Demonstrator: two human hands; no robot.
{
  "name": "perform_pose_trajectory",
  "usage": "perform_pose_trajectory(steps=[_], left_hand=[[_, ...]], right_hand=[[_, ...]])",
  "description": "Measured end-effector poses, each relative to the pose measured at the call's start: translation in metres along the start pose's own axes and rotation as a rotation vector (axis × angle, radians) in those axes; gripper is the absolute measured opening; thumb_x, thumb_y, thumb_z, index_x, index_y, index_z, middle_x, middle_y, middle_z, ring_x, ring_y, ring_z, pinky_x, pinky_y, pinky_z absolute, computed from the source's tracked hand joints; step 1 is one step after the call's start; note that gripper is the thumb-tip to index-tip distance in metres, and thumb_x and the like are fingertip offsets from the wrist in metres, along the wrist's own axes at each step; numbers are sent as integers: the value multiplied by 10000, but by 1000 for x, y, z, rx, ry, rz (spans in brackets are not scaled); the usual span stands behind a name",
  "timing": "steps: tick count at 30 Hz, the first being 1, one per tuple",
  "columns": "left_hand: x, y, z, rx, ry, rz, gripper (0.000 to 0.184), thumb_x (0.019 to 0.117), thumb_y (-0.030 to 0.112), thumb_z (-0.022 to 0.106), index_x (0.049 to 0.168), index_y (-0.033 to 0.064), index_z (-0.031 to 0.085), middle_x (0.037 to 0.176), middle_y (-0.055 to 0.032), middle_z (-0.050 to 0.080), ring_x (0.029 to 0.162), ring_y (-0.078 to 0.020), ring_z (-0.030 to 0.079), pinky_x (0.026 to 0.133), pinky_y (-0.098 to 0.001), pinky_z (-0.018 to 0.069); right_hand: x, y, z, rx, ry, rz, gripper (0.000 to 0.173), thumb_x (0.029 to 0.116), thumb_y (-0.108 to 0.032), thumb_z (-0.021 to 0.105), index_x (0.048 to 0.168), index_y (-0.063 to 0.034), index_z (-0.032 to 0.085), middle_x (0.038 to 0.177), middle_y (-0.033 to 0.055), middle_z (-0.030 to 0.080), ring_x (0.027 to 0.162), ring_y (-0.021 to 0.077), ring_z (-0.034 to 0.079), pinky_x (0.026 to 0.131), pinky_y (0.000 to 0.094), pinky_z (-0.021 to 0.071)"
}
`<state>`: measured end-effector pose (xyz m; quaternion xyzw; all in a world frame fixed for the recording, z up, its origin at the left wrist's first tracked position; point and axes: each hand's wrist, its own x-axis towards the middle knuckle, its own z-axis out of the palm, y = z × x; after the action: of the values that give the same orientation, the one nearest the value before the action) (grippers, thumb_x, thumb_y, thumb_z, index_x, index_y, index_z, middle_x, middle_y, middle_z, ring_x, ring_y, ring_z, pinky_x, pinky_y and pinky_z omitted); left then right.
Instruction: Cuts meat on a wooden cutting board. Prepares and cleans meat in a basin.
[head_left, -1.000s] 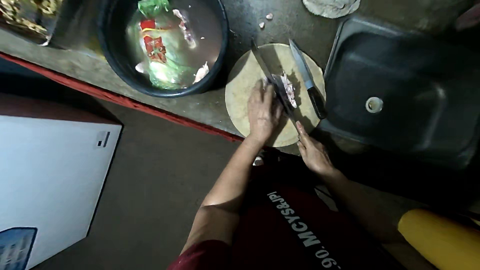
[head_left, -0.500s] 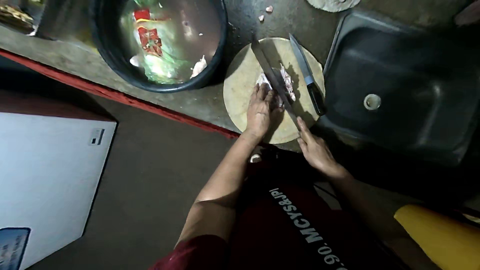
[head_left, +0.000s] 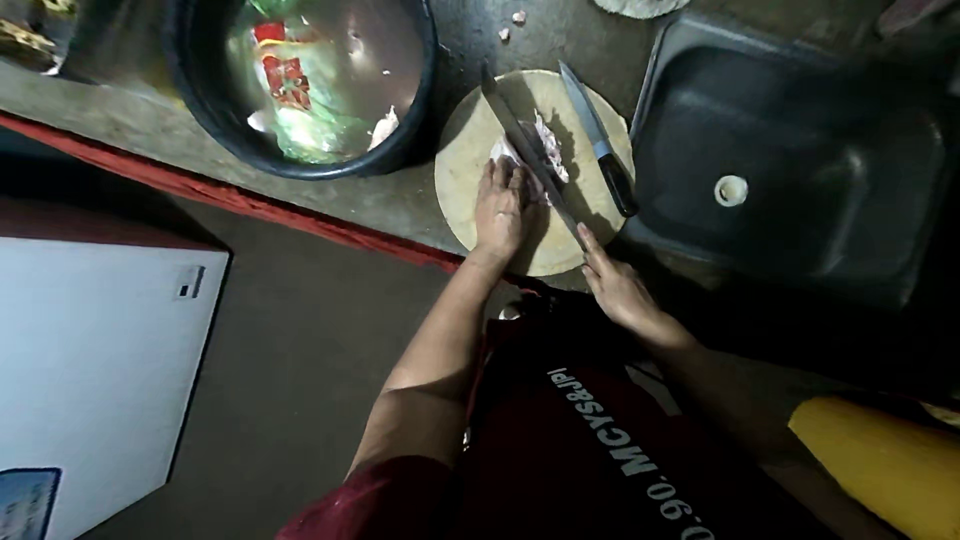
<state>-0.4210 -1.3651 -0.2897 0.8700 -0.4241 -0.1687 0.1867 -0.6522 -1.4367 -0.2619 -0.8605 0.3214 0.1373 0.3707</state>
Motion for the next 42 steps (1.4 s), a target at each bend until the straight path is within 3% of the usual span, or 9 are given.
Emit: perform_pose_trajectory(steps=[7, 13, 18, 22, 24, 27, 31, 40, 42], left_hand=[[-11, -2, 6, -33, 2, 28, 596, 894, 340, 754, 1379, 26, 606, 1540, -217, 464, 1477, -413, 362, 1204, -514, 328], [-6, -7, 2, -1, 26, 38, 542, 886, 301, 766, 1331, 24, 631, 1501, -222, 497, 1449, -405, 401, 1201, -502, 336], [-18, -19, 6, -69, 85, 58, 563, 877, 257, 779, 1358, 18, 610, 1521, -221, 476, 1429, -395, 428, 1181, -494, 366], [-30, -20, 15, -131, 200, 91, 597, 889, 297, 782, 1375, -1, 603, 1515, -241, 483, 1451, -400, 410, 1210, -484, 336], [-35, -21, 17, -160, 218, 84, 629, 897, 307, 778, 1403, -9, 581, 1533, -251, 461, 1467, -415, 383, 1219, -495, 317], [-38, -20, 18, -175, 217, 73, 631, 907, 313, 769, 1412, -10, 574, 1562, -246, 430, 1483, -416, 362, 1227, -497, 304], [-36, -18, 17, -177, 202, 48, 609, 912, 306, 764, 1406, 0, 581, 1567, -235, 428, 1494, -397, 349, 1238, -483, 286], [-34, -18, 16, -188, 203, 58, 603, 900, 302, 776, 1382, -13, 596, 1538, -263, 449, 1474, -412, 375, 1231, -492, 292], [-35, -17, 14, -188, 195, 44, 603, 896, 283, 782, 1390, -6, 592, 1545, -252, 446, 1481, -395, 370, 1235, -475, 289]], right_hand=[[-62, 42, 11, -60, 1, -5, 577, 1094, -219, 441, 1643, -188, 264, 1217, 268, 683, 1023, 441, 700, 885, 597, 556], [-4, 7, -1, 76, -1, -18, 695, 1091, -206, 493, 1656, -367, 122, 1135, 227, 702, 882, 424, 705, 772, 615, 566], [-52, 79, -1, 426, -138, 29, 677, 1077, -257, 480, 1662, -296, 143, 1319, 153, 645, 967, 213, 673, 841, 411, 563], [-59, 54, -7, 357, -32, 28, 607, 1096, -251, 457, 1652, -261, 215, 1297, 146, 660, 834, 169, 663, 755, 359, 560], [-60, 41, -5, 282, 53, -24, 588, 1096, -237, 451, 1646, -235, 244, 1327, 152, 656, 867, 183, 688, 764, 365, 573], [-60, 36, -1, 177, 123, -92, 581, 1096, -231, 450, 1643, -181, 261, 1389, 188, 629, 1189, 287, 671, 1030, 447, 526], [-52, 42, 8, 131, 64, -52, 572, 1102, -237, 437, 1645, -220, 257, 1404, 178, 620, 1243, 312, 637, 1075, 478, 488], [-73, 28, 6, 112, 425, -246, 520, 1051, -152, 509, 1548, -21, 430, 1203, 239, 710, 978, 321, 741, 863, 437, 602], [-76, 37, 14, 5, 275, -132, 525, 1077, -192, 473, 1588, -105, 389, 1223, 248, 698, 1010, 380, 728, 884, 506, 588]])
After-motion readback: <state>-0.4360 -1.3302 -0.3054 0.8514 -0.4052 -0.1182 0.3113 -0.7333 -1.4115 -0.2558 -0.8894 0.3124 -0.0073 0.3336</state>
